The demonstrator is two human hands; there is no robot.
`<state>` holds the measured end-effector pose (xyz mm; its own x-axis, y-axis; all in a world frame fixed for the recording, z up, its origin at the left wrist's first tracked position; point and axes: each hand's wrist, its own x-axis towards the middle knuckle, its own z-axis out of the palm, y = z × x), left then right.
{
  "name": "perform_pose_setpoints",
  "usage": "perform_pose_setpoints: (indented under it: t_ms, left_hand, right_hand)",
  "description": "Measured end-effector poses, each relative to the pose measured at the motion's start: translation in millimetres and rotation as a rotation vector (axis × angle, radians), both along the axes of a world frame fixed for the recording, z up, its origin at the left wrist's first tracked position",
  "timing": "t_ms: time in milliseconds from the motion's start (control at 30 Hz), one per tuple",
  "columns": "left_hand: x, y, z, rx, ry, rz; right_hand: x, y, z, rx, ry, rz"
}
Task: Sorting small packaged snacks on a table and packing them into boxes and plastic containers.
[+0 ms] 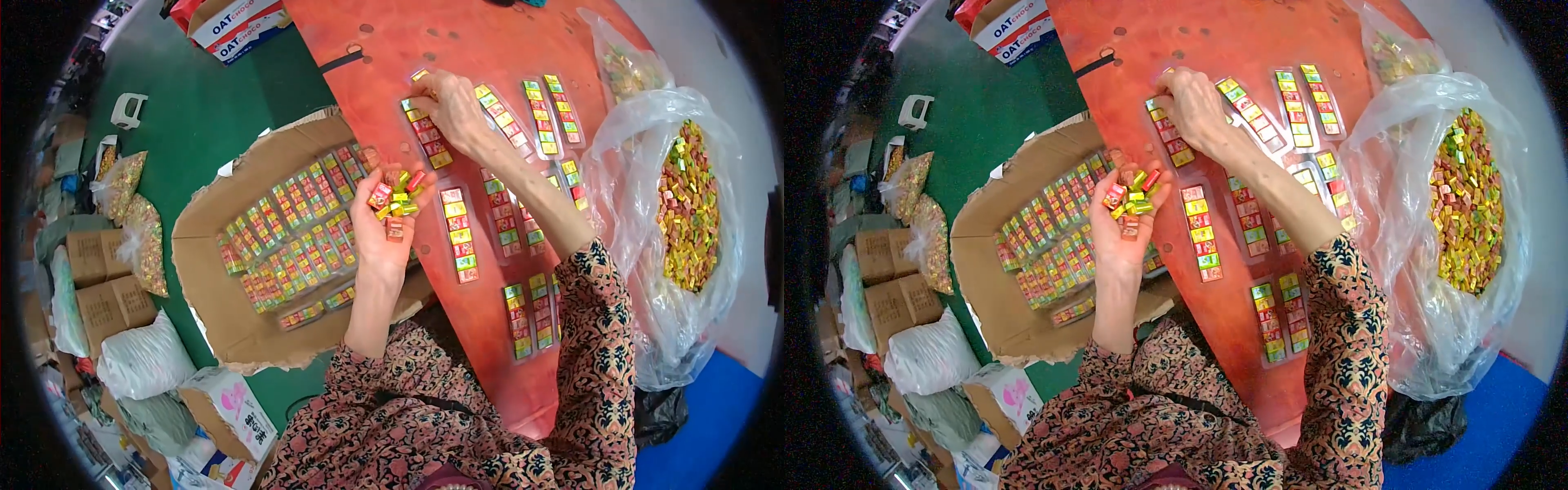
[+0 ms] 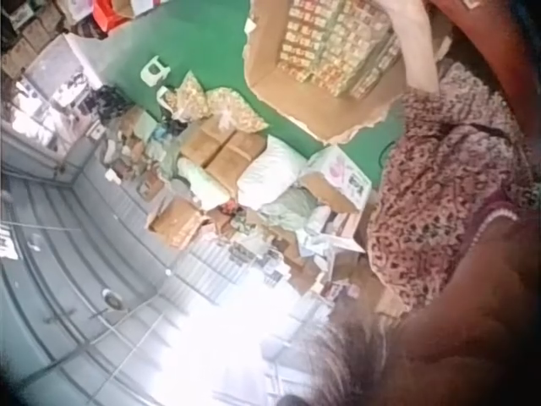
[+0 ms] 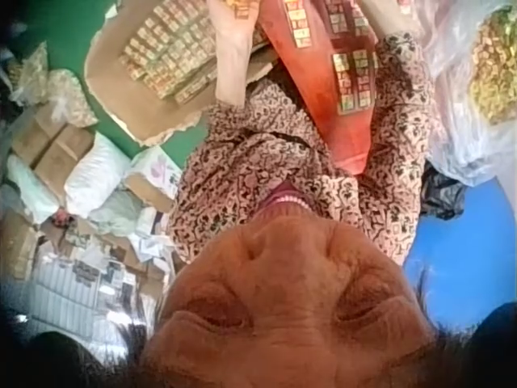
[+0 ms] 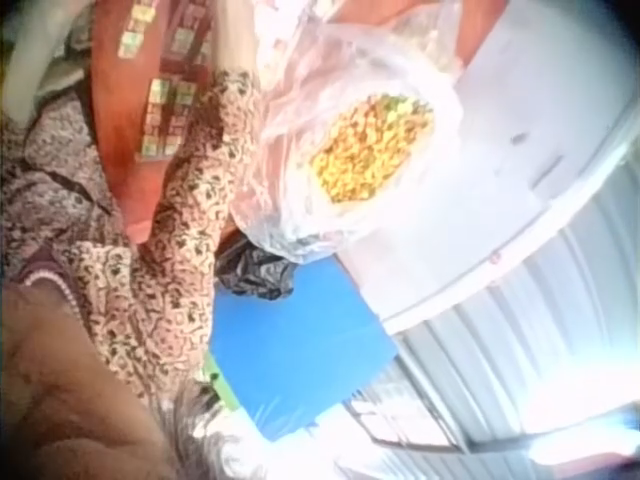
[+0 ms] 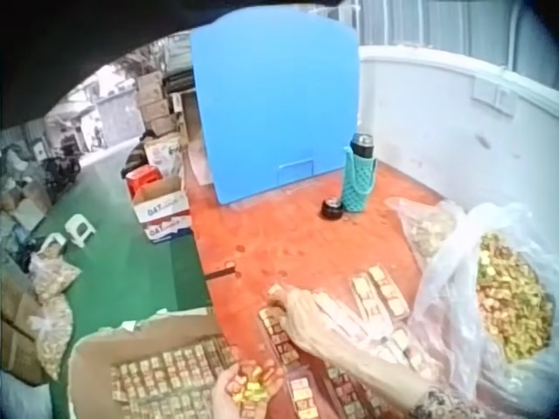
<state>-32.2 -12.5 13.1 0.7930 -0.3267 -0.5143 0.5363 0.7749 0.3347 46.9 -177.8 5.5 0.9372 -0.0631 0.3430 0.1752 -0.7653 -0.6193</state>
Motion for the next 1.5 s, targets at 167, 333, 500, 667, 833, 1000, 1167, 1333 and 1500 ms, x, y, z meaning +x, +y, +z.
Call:
perform_pose_setpoints:
  t_ms: [167,333,500,667,833,1000,1167,1333,1500]
  left_hand:
    - [-3.0,-2.8,-1.8,-0.041,-0.046,0.010]
    - [-1.0,-0.3,-0.6,-0.012,-0.042,-0.008]
    - [-1.0,-1.3,-4.2,-0.017,-0.063,0.001]
    - [0.2,-1.8,-7.4,-0.030,-0.087,-0.002]
    - [-0.4,-3.7,-4.7,0.008,-0.093,-0.003]
    - [-1.4,-2.6,-3.8,0.046,-0.079,-0.006]
    - [0.2,-2.2,-17.0,-0.023,-0.132,-0.009]
    - [3.9,14.3,-11.4,-0.056,-0.194,-0.084]
    - [1.5,2.5,-11.5,-0.179,-0.301,-0.190]
  right_hand:
    - [-0.5,-3.5,-2.6,0.036,-0.021,0.010]
    - [-17.5,-15.3,28.3,0.500,0.302,-0.065]
    - [-56.3,-42.0,36.9,0.773,0.546,0.002]
    - [-83.5,-34.2,27.9,0.455,0.418,0.103]
    - [-84.4,-13.2,19.3,-0.058,0.211,0.076]
    - [-87.1,-4.8,16.1,-0.210,0.106,0.053]
    - [-88.3,-8.0,4.5,-0.225,0.197,-0.037]
    - [-102.0,-23.8,38.5,0.171,0.043,0.028]
    - [-160.4,-115.6,86.9,0.259,0.097,-0.176]
